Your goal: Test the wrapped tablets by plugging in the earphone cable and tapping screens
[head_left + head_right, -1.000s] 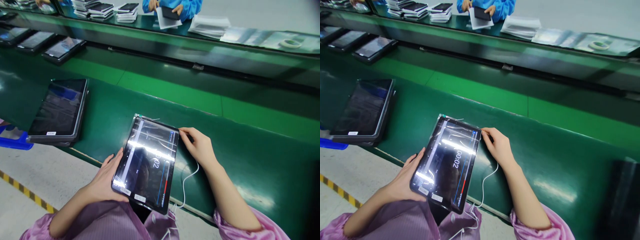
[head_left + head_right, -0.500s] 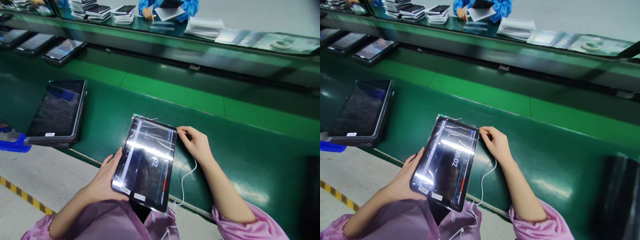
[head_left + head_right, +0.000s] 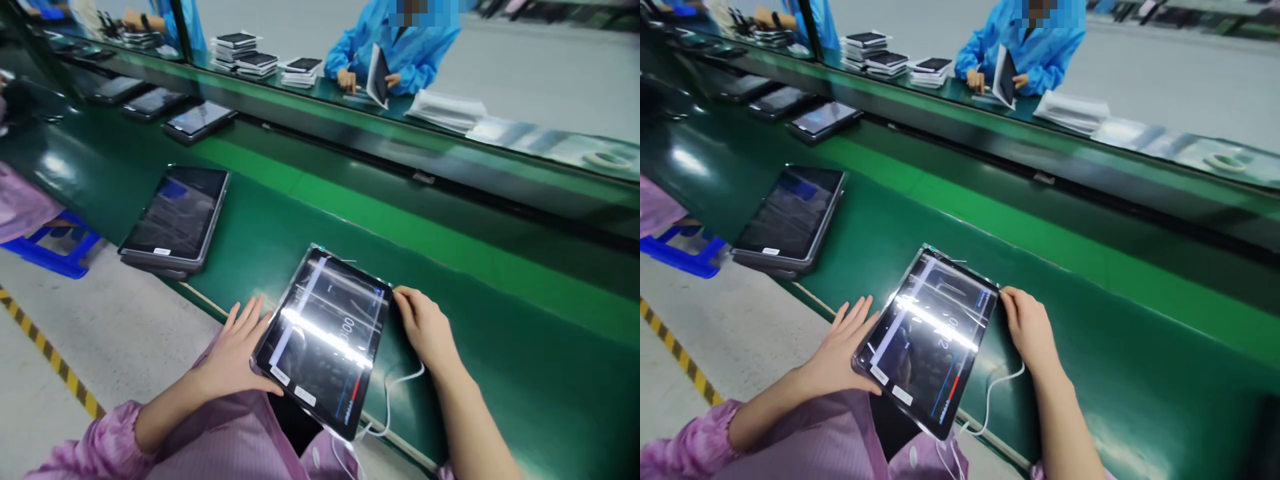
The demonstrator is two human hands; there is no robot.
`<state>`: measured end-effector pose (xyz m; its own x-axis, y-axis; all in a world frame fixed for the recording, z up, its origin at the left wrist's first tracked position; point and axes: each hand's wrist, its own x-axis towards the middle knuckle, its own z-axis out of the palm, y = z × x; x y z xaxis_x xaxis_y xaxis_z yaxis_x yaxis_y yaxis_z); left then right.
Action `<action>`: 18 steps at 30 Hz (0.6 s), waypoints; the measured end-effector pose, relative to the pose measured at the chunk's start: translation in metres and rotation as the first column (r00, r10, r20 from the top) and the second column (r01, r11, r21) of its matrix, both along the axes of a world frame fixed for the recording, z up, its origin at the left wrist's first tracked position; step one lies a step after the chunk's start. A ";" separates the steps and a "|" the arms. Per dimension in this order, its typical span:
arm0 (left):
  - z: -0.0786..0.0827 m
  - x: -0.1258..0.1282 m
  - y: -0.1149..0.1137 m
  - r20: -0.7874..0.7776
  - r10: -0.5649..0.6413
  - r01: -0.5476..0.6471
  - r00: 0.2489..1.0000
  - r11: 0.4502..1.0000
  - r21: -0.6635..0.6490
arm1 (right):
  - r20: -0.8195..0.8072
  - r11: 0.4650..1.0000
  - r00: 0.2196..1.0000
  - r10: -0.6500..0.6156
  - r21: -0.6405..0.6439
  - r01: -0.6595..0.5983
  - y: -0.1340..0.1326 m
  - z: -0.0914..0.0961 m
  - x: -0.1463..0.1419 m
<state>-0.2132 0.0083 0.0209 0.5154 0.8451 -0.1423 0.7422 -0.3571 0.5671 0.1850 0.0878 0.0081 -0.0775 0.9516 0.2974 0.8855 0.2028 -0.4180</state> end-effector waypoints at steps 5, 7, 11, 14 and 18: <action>-0.001 0.003 0.001 0.024 -0.002 0.000 1.000 0.997 0.073 | -0.333 0.947 0.902 -0.275 -0.254 0.195 -0.050 0.005 -0.005; 0.000 0.004 0.002 0.059 -0.015 0.008 0.998 0.993 0.115 | -0.482 0.888 0.778 -0.403 -0.413 0.203 -0.084 0.007 -0.020; 0.002 0.007 -0.001 0.231 0.032 -0.042 0.973 0.998 0.038 | -0.635 0.792 0.554 -0.539 -0.605 0.077 -0.141 0.014 -0.065; 0.002 0.004 -0.011 0.348 0.205 -0.156 0.915 0.974 -0.164 | -0.698 0.776 0.393 -0.598 -0.628 0.064 -0.163 0.024 -0.098; -0.009 -0.011 -0.022 0.437 0.443 -0.164 0.783 0.824 -0.542 | -0.800 0.799 0.016 -0.600 -0.598 0.070 -0.180 0.032 -0.121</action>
<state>-0.2241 -0.0142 0.0118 0.3506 0.8747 -0.3348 0.2993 0.2340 0.9250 0.0640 -0.0922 0.0402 0.3624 0.7927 -0.4902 -0.3883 -0.3498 -0.8526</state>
